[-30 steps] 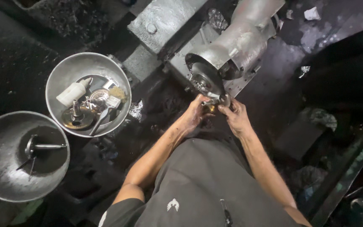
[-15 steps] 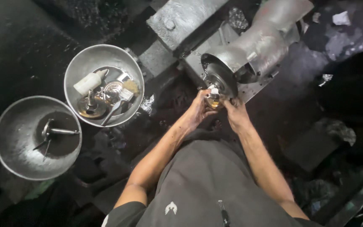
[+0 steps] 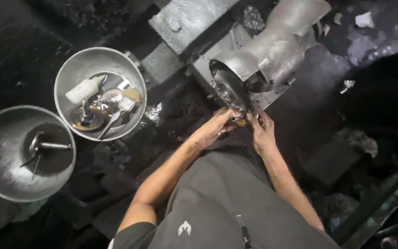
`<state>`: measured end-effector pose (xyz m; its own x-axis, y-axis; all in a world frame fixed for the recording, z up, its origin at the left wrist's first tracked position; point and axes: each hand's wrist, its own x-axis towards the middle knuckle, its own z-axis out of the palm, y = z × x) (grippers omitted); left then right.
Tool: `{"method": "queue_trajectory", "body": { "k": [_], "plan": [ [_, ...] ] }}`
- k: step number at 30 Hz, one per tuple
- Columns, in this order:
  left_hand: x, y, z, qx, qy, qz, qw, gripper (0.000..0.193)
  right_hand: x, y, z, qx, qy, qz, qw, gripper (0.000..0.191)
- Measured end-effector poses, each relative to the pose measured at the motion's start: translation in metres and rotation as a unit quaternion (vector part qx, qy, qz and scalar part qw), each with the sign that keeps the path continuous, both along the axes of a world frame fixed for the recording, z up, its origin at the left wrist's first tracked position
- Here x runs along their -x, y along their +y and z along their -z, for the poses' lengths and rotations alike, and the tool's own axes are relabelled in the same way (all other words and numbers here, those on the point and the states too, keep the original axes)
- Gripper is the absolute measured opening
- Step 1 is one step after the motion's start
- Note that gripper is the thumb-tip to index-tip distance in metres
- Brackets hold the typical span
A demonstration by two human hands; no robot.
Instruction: The person grinds several small metal parts against a bench grinder wheel, rotating each piece to smooth its surfaces. After grinding, the person places the finished parts into a metal bowl and picks up the next part to continue the process.
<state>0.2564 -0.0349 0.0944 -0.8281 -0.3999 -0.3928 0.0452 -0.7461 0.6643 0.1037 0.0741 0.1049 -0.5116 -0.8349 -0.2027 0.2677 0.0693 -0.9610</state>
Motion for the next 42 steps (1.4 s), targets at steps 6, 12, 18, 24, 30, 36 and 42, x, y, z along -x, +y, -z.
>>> {"method": "queue_trajectory", "body": {
  "k": [6, 12, 18, 24, 30, 36, 42],
  "plan": [
    [-0.016, 0.002, 0.014, 0.002, 0.023, -0.032, 0.999, 0.042, -0.012, -0.004, 0.015, 0.009, -0.029, -0.003, 1.0, 0.035],
    [-0.008, 0.005, -0.008, 0.041, 0.004, -0.013, 0.999, 0.044, -0.001, 0.0, 0.005, 0.016, -0.028, 0.002, 0.999, 0.038],
    [-0.009, 0.006, -0.021, 0.031, 0.005, -0.017, 0.999, 0.049, -0.001, -0.004, -0.006, 0.0, -0.002, -0.001, 1.0, 0.042],
    [-0.018, 0.005, 0.005, 0.015, 0.013, -0.028, 0.999, 0.046, -0.004, -0.014, -0.005, -0.018, -0.004, -0.055, 0.998, 0.036],
    [-0.027, 0.014, 0.028, -0.007, 0.042, -0.033, 0.999, 0.058, -0.001, -0.021, -0.005, -0.067, 0.038, -0.095, 0.993, 0.027],
    [-0.005, 0.019, 0.005, -0.003, -0.004, 0.016, 1.0, 0.049, 0.022, -0.01, -0.041, -0.093, 0.146, -0.107, 0.979, 0.03],
    [0.02, 0.02, -0.012, -0.1, 0.056, -0.055, 0.992, 0.031, 0.014, 0.009, -0.04, -0.012, 0.087, -0.012, 0.996, 0.033]
  ]
}}
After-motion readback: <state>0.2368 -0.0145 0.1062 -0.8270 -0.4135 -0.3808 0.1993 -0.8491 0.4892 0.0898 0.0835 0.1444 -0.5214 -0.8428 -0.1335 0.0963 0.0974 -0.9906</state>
